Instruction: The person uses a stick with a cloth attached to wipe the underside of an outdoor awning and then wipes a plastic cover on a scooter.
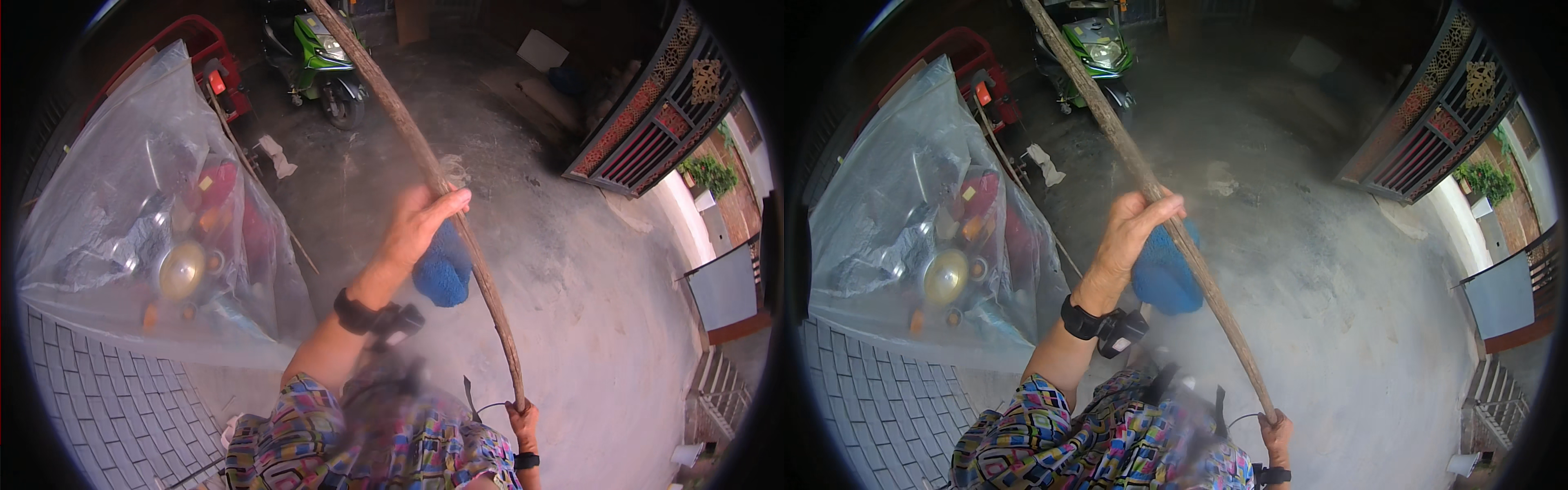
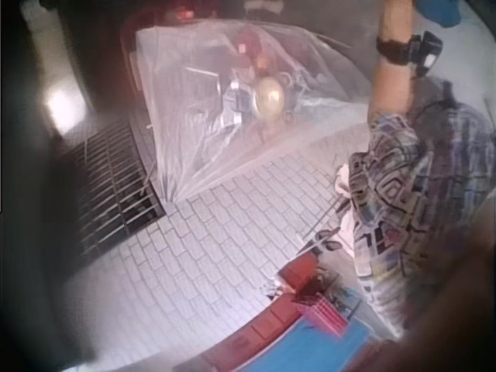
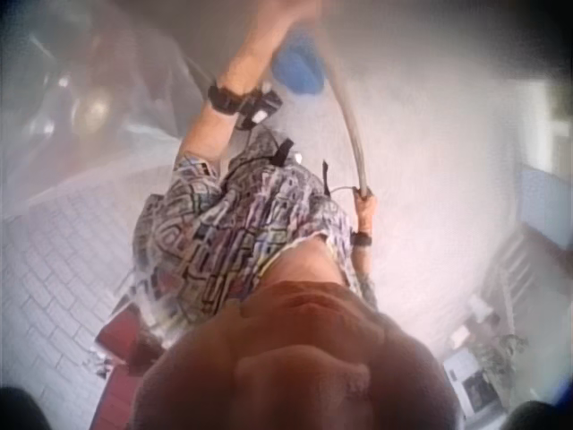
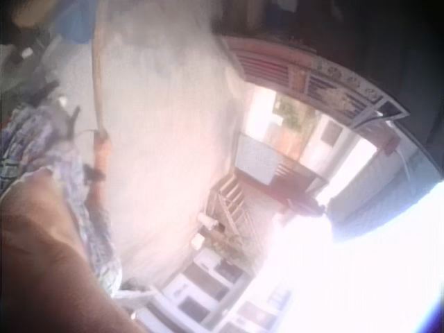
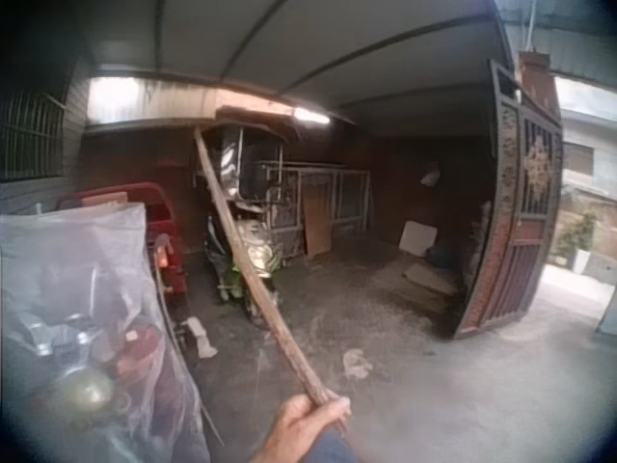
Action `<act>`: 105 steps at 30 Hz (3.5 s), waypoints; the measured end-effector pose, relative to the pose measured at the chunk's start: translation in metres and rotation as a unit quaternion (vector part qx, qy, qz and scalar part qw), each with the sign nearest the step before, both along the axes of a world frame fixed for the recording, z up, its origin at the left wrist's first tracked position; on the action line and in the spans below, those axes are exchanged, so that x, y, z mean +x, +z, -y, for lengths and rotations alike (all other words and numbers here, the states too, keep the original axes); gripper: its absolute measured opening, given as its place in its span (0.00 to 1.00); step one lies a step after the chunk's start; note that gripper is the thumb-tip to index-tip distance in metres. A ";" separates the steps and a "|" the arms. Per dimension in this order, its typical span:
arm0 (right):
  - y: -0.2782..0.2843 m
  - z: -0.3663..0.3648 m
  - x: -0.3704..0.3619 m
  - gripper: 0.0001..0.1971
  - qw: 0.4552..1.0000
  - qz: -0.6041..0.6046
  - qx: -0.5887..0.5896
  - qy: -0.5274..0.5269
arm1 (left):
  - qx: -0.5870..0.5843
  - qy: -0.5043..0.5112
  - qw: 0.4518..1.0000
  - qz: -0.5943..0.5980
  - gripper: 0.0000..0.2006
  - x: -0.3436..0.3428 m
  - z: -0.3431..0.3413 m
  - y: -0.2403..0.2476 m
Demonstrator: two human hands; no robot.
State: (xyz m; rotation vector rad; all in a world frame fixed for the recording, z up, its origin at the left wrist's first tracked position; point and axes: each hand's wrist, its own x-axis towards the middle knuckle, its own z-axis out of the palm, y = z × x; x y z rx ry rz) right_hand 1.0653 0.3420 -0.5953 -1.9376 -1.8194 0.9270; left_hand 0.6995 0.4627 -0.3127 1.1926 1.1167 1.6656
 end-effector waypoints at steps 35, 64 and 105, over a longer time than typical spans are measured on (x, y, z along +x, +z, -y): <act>0.071 -0.341 0.027 0.34 0.797 0.021 0.203 0.569 | -0.076 0.712 0.689 0.110 0.12 0.184 0.184 -0.049; 0.118 -0.392 0.263 0.06 0.787 0.165 0.185 0.564 | -0.253 0.395 0.744 0.476 0.20 0.341 0.045 -0.262; -0.024 -1.022 0.146 0.13 0.964 0.064 -0.113 0.232 | -0.078 0.424 0.902 0.014 0.10 0.121 -0.773 -0.081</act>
